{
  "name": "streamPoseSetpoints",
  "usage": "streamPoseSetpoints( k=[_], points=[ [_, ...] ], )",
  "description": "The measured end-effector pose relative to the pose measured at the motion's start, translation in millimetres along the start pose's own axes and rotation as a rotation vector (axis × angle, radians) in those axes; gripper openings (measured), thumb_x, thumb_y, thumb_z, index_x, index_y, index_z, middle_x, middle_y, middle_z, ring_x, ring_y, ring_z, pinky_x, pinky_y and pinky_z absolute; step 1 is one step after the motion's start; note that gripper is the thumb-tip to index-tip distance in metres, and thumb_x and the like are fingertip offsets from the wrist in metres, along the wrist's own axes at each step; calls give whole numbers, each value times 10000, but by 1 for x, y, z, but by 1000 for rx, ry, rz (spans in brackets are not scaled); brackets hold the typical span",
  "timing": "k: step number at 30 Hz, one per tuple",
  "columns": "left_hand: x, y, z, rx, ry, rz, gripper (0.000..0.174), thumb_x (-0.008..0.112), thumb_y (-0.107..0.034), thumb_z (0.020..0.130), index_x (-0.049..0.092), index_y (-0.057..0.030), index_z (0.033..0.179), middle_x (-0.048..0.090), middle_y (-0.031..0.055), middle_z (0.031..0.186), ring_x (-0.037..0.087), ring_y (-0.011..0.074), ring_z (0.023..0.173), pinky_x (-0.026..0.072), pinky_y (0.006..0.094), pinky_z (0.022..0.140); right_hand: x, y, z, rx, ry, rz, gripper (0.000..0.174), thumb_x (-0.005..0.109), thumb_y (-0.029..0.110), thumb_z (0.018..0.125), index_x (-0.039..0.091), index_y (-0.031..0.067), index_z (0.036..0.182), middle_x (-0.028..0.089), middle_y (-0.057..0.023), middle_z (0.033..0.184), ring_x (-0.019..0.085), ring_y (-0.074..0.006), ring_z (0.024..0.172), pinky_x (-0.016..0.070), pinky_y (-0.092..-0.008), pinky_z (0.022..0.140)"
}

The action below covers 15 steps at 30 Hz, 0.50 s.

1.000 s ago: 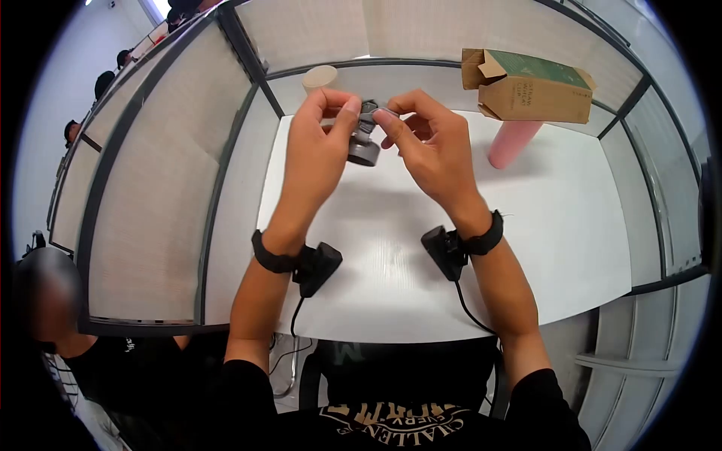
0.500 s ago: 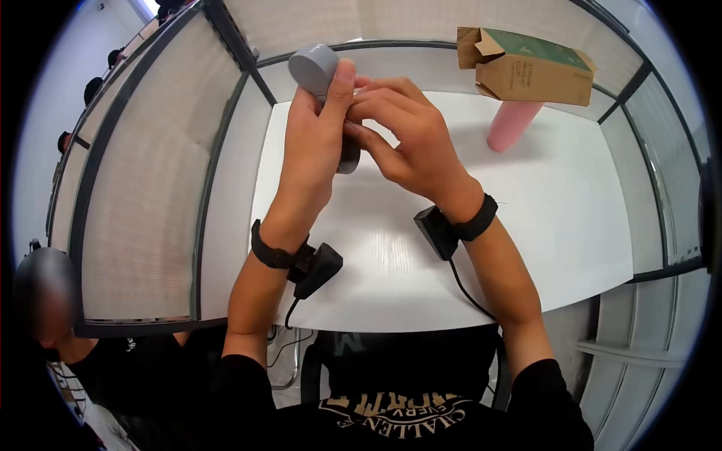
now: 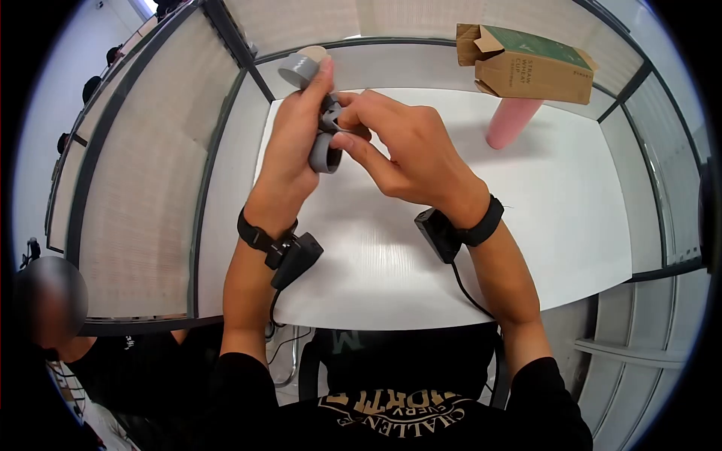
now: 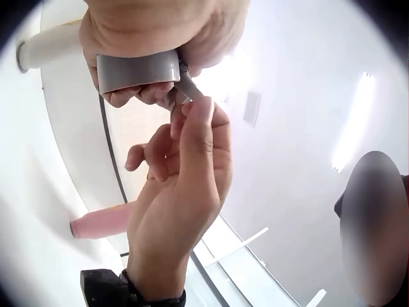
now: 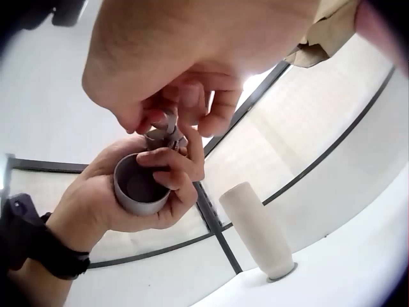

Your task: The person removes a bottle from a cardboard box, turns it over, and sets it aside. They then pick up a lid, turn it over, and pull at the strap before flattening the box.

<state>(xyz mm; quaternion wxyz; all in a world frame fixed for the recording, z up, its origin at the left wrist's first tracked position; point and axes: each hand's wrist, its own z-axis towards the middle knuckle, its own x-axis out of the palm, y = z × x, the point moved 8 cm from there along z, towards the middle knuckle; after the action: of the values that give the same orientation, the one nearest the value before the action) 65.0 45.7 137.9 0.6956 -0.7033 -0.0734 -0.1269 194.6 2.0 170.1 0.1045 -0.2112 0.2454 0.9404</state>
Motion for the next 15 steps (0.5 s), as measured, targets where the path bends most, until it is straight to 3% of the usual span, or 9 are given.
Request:
streamPoseSetpoints(
  k=[4,5,6,7,10,13,15],
  points=[
    [-1,-3,6,87,-2,212,550,666,-547,1019,636,-2,1078,633,33,803,547,91,636,446,241,569,0,-16,0,202,1,149,60,684,106,956,685,60,993,700,-88,804,656,-284,671,504,-360,630],
    [-2,-1,3,74,-28,224,542,729,-512,985,638,-6,1159,624,23,822,521,82,650,414,230,558,-2,-21,0,254,8,188,75,677,100,961,692,52,1016,705,-97,802,659,-274,671,504,-356,634],
    [0,-4,3,114,0,234,519,746,-481,978,640,-15,1181,632,24,852,542,82,683,421,235,565,-4,-27,-1,309,16,227,93,670,94,966,699,45,1040,710,-106,800,662,-264,670,505,-352,638],
    [2,-6,3,152,28,244,499,762,-450,972,642,-24,1203,640,25,882,562,83,716,428,240,572,-5,-32,-1,355,30,253,132,660,110,995,708,28,1086,726,-90,799,648,-183,674,503,-320,648],
    [7,-11,2,213,96,228,451,789,-379,960,649,-55,1241,656,26,963,614,86,824,454,255,614,-1,-40,-6,496,-10,421,169,658,145,1021,719,4,1092,736,-52,820,584,-104,664,474,-287,624],
    [16,-19,-3,225,237,215,416,789,-278,947,628,-75,1273,670,59,1098,646,112,928,481,265,686,3,-40,-7,545,-116,791,220,653,179,1038,732,-11,1116,723,-27,832,516,-47,660,413,-243,571],
    [23,-23,-9,259,345,232,438,754,-251,932,588,-78,1299,640,109,1252,641,142,978,494,265,712,2,-48,-12,636,-132,773,242,656,198,1036,735,-12,1126,724,-29,843,510,-35,654,383,-225,546]
  ],
)
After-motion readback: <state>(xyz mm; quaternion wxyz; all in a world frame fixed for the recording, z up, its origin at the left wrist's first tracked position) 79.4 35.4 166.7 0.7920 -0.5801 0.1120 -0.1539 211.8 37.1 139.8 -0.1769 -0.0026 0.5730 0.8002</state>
